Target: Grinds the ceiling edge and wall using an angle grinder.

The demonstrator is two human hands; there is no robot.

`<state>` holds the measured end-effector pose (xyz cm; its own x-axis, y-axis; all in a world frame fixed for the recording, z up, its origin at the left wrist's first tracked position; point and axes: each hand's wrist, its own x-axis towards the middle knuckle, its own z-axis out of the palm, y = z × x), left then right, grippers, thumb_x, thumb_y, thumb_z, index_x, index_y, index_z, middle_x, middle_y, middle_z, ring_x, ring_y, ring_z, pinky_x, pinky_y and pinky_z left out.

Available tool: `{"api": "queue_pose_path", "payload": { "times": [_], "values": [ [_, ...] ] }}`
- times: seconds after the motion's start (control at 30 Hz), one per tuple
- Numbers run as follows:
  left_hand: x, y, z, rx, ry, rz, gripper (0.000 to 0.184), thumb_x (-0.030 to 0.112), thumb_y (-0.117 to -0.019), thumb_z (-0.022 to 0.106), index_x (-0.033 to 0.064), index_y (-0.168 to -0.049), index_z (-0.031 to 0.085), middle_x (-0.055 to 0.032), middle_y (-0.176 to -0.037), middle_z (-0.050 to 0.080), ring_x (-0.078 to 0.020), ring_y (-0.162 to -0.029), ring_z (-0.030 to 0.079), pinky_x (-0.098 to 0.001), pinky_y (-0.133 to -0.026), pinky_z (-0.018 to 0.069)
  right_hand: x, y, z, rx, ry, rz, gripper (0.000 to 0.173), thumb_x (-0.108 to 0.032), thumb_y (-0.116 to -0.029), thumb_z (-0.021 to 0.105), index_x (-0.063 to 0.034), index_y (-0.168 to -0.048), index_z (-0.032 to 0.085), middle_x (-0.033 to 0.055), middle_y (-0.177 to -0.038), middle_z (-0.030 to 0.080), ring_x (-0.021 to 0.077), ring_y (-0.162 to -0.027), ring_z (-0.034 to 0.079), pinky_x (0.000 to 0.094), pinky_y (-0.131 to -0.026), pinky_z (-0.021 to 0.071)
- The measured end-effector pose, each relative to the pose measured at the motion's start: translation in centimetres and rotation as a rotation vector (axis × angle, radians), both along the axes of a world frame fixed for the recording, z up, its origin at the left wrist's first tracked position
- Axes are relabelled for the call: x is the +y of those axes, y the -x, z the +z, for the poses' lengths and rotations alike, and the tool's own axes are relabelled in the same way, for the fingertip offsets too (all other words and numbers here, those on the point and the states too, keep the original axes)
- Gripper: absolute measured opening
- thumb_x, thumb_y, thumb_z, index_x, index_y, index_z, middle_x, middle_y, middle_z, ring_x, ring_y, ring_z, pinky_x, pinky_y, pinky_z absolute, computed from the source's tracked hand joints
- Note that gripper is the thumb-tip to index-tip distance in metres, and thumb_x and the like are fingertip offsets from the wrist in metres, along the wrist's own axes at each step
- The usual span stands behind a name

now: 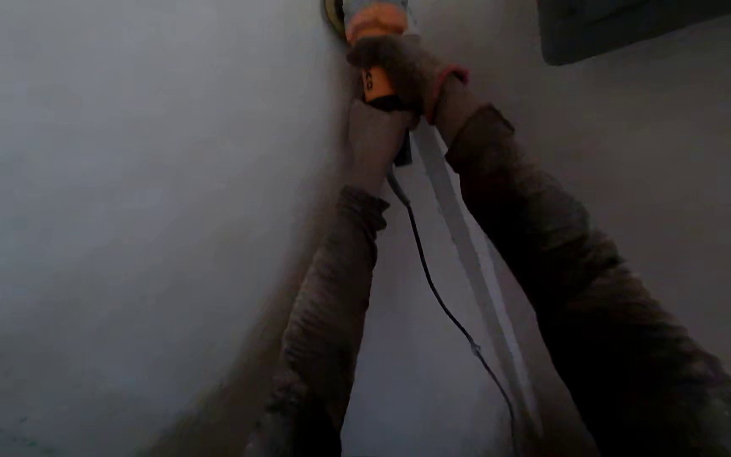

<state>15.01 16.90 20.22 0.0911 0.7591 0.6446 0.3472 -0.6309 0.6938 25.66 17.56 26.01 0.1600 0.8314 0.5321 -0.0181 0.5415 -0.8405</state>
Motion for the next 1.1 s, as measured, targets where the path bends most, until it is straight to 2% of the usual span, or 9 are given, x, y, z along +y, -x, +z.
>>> {"api": "queue_pose_path", "payload": {
  "times": [0.13, 0.23, 0.37, 0.53, 0.67, 0.83, 0.9, 1.0, 1.1],
  "values": [
    [-0.4, -0.1, 2.2, -0.117, -0.063, 0.004, 0.063, 0.019, -0.0701, 0.089, 0.005, -0.125, 0.06, -0.0112, -0.098, 0.071, -0.0209, -0.085, 0.071, -0.0423, -0.071, 0.0619, -2.1, 0.9, 3.5, -0.073, -0.035, 0.075, 0.04, -0.03, -0.092, 0.073, -0.0094, -0.125, 0.062, 0.0065, -0.096, 0.066, 0.0146, -0.075, 0.067, 0.0317, -0.063, 0.0602],
    [-2.3, 0.7, -0.8, -0.201, -0.195, 0.034, 0.059, 0.022, -0.0732, 0.089, 0.0065, -0.123, 0.063, -0.0089, -0.099, 0.071, -0.0179, -0.087, 0.071, -0.039, -0.072, 0.0626, -4.6, 2.6, 2.7, -0.217, -0.074, 0.09, 0.041, -0.027, -0.0886, 0.077, -0.0047, -0.12, 0.064, 0.0096, -0.096, 0.071, 0.0183, -0.076, 0.071, 0.0358, -0.066, 0.063],
    [-5.0, 2.7, -3.9, -0.113, -0.169, 0.077, 0.062, 0.027, -0.083, 0.084, 0.0104, -0.134, 0.053, -0.0116, -0.105, 0.067, -0.0228, -0.085, 0.066, -0.0414, -0.068, 0.0573, -4.6, 3.9, 1.1, -0.308, -0.078, 0.011, 0.048, -0.032, -0.0814, 0.083, -0.0053, -0.117, 0.064, 0.0097, -0.093, 0.072, 0.0193, -0.077, 0.072, 0.0378, -0.067, 0.0626],
    [-0.8, 1.4, 0.9, -0.057, -0.034, -0.061, 0.063, 0.016, -0.0682, 0.087, 0.0074, -0.124, 0.06, -0.0097, -0.096, 0.072, -0.0202, -0.081, 0.072, -0.0408, -0.068, 0.0628, -0.3, 1.3, 1.7, -0.013, -0.085, 0.026, 0.055, -0.032, -0.0838, 0.079, -0.0072, -0.129, 0.061, 0.0094, -0.101, 0.07, 0.0194, -0.081, 0.071, 0.0384, -0.069, 0.0629],
    [0.0, -0.3, 1.5, -0.072, -0.004, -0.053, 0.063, 0.012, -0.0683, 0.087, 0.0032, -0.123, 0.057, -0.0132, -0.096, 0.069, -0.0227, -0.083, 0.07, -0.0423, -0.069, 0.0608, 0.2, -0.1, 2.3, 0.0, -0.01, 0.004, 0.053, -0.037, -0.0815, 0.079, -0.0074, -0.123, 0.064, 0.0098, -0.099, 0.071, 0.0201, -0.081, 0.071, 0.0393, -0.07, 0.0622],
    [0.3, -1.0, 7.2, -0.055, -0.047, -0.034, 0.053, 0.02, -0.0765, 0.085, 0.0032, -0.121, 0.061, -0.0114, -0.094, 0.07, -0.0207, -0.08, 0.07, -0.0402, -0.067, 0.0609, -0.7, -0.6, 7.8, -0.184, -0.103, -0.038, 0.039, -0.035, -0.097, 0.067, -0.0091, -0.125, 0.062, 0.0045, -0.096, 0.065, 0.0108, -0.076, 0.065, 0.0276, -0.065, 0.058],
    [0.1, -1.3, 9.3, -0.063, -0.05, -0.032, 0.045, 0.022, -0.0829, 0.08, 0.0028, -0.119, 0.061, -0.0105, -0.091, 0.068, -0.0193, -0.074, 0.068, -0.0378, -0.064, 0.0598, -4.3, 0.2, 8.2, -0.469, -0.227, -0.293, 0.03, -0.018, -0.1063, 0.053, -0.0017, -0.129, 0.062, 0.0094, -0.112, 0.066, 0.0095, -0.095, 0.062, 0.0256, -0.083, 0.0516],
    [-0.3, -0.7, 8.9, -0.202, -0.107, -0.083, 0.051, 0.014, -0.079, 0.082, 0.0003, -0.121, 0.058, -0.0128, -0.089, 0.068, -0.0208, -0.07, 0.069, -0.0383, -0.059, 0.0609, -11.9, 3.5, 5.5, -0.467, -0.233, -0.382, 0.027, 0.0, -0.1068, 0.044, 0.0101, -0.128, 0.056, 0.0168, -0.115, 0.061, 0.0091, -0.098, 0.055, 0.0181, -0.089, 0.0428],
    [-2.3, 1.1, 4.0, -0.329, -0.268, -0.083, 0.057, 0.009, -0.0758, 0.085, 0.0012, -0.126, 0.059, -0.0107, -0.098, 0.07, -0.0169, -0.085, 0.071, -0.0352, -0.072, 0.0628, -7.8, 4.1, 6.4, -0.408, -0.241, -0.073, 0.022, -0.02, -0.0952, 0.069, -0.0049, -0.112, 0.068, 0.0042, -0.091, 0.067, 0.0079, -0.074, 0.064, 0.0238, -0.065, 0.0565]
  ]
}}
